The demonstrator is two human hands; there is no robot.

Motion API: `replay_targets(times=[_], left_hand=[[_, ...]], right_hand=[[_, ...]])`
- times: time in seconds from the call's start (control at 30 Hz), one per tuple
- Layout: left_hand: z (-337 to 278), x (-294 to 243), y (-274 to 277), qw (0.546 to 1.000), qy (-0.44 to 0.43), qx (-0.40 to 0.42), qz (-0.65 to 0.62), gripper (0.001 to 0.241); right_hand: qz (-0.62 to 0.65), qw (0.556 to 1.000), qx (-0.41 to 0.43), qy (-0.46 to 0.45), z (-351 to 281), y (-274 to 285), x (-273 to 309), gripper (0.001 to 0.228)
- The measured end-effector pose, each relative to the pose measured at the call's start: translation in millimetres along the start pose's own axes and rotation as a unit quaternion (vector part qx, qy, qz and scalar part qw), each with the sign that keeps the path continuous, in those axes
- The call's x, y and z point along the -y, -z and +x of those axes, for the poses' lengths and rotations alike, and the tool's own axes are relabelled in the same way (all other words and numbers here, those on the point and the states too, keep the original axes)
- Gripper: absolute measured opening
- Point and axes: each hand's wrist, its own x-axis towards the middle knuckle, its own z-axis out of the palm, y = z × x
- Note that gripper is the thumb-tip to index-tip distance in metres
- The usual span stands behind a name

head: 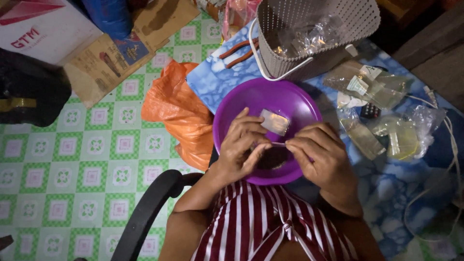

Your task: A person is manually portioning small seeds into small plastic zip-lock bags from a purple bowl.

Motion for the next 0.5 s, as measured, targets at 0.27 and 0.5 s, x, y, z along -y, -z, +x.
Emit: replay_targets(times=[0.27, 0.5], left_hand=[[0.6, -3.1, 0.0, 0.997, -0.041, 0.026, 0.065, 0.01], [-1.5, -5.8, 2.3, 0.996, -0.047, 0.029, 0.07, 0.013]], right_hand=[[0.024, 1.0, -0.009, 0.018, -4.5, -22.8, -2.0, 0.012], [0.013, 0.999, 0.005, 0.039, -0.5, -25.9, 1.1, 0.012]])
